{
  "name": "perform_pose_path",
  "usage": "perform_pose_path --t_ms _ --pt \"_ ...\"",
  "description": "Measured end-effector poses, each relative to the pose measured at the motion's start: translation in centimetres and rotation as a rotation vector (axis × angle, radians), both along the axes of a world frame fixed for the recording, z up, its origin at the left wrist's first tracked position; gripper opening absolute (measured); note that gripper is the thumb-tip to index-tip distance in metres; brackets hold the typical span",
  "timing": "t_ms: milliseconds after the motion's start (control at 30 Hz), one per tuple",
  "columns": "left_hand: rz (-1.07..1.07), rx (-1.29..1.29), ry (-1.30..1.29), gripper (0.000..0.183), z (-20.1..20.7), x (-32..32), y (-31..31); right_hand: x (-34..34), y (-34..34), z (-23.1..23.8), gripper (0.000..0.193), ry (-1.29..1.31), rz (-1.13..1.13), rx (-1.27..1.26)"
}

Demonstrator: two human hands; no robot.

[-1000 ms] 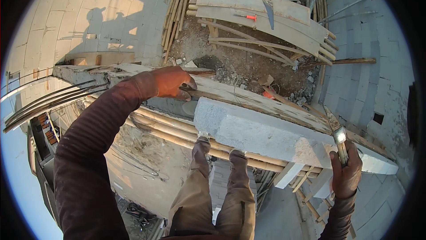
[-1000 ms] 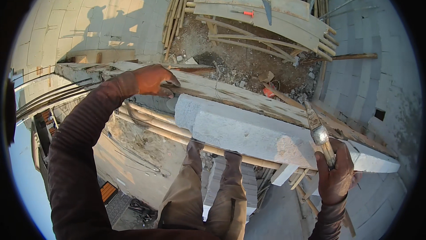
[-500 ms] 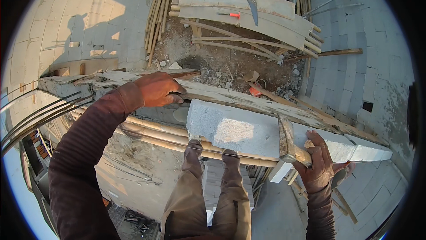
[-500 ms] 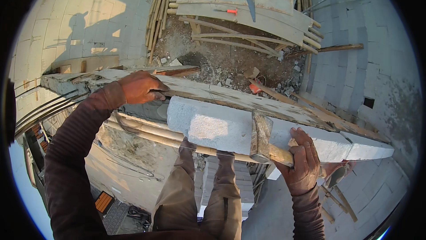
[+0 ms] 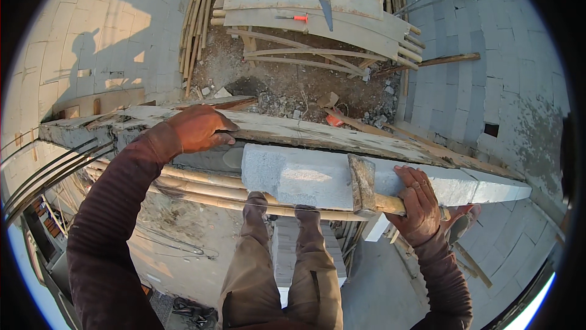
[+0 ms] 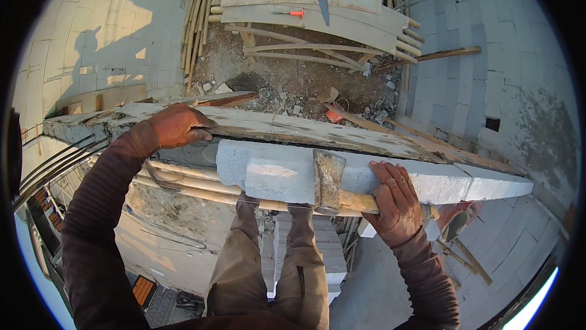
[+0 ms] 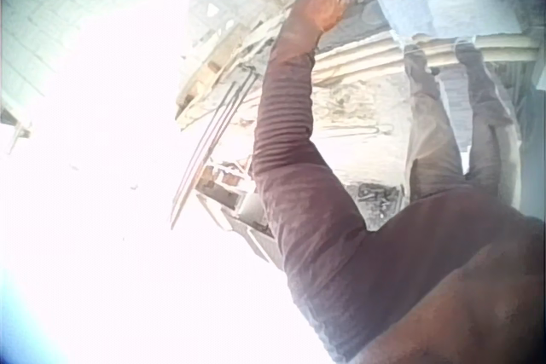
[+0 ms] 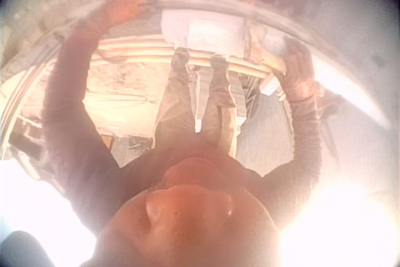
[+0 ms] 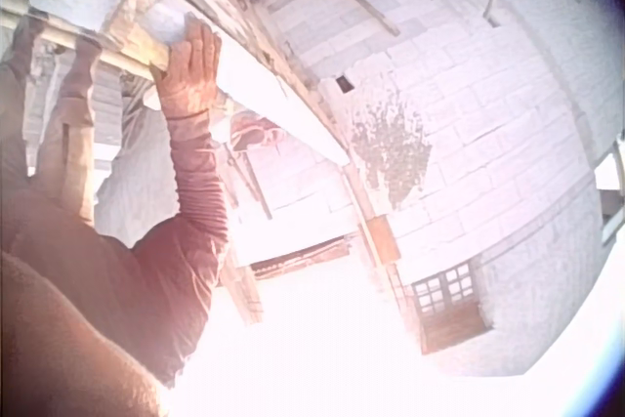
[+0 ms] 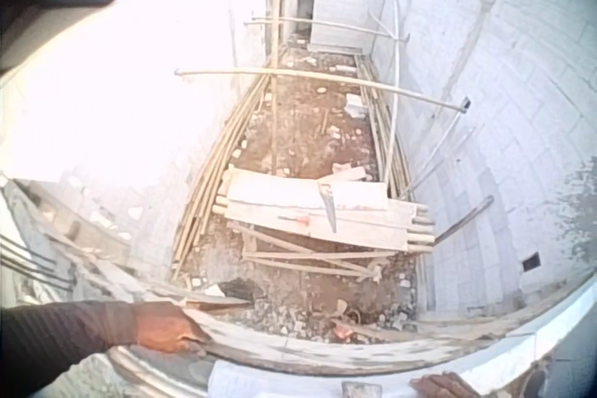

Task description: The person holds a lightweight concrete block and uses an axe to chip and shape its edges while standing on a scaffold. The person then places the block onto a wall and continues to trim the edges to fit the structure.

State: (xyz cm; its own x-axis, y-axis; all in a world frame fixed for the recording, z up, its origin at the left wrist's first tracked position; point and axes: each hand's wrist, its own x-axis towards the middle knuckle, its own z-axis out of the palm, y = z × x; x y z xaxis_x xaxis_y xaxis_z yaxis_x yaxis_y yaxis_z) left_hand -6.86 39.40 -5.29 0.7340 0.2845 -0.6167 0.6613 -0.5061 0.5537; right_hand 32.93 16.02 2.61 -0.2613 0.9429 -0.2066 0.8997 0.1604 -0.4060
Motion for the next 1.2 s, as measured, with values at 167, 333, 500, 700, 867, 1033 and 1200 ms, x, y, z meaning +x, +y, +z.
perform_pose_path --t_ms 167,333,500,700,867,1033,1200 --pt "0.021 0.040 -0.019 0.036 0.4 -0.6 -0.5 -0.6 -0.1 0.6 0.047 -0.030 0.003 -0.012" --pt "0.013 0.033 -0.009 0.034 0.0 -0.8 -0.9 -1.0 -0.5 0.3 0.046 -0.057 -0.037 -0.042" --pt "0.029 0.004 -0.067 0.035 -0.6 0.1 -0.6 -0.5 -1.1 0.2 0.047 -0.059 -0.094 -0.017" --pt "0.192 -0.108 -0.054 0.034 1.6 0.4 -1.1 -0.7 -0.9 -1.4 0.048 0.028 -0.091 0.068" --pt "0.289 -0.042 -0.270 0.043 2.8 4.9 -2.9 0.1 -1.9 -3.1 0.028 -0.033 -0.122 0.187" --pt "0.098 -0.105 -0.389 0.048 4.9 15.3 -6.4 0.9 -4.5 2.2 0.033 -0.078 -0.356 0.369" --pt "-0.084 -0.291 -0.472 0.061 5.3 25.3 -11.1 -0.7 -12.1 7.9 0.040 0.187 -0.887 0.333"
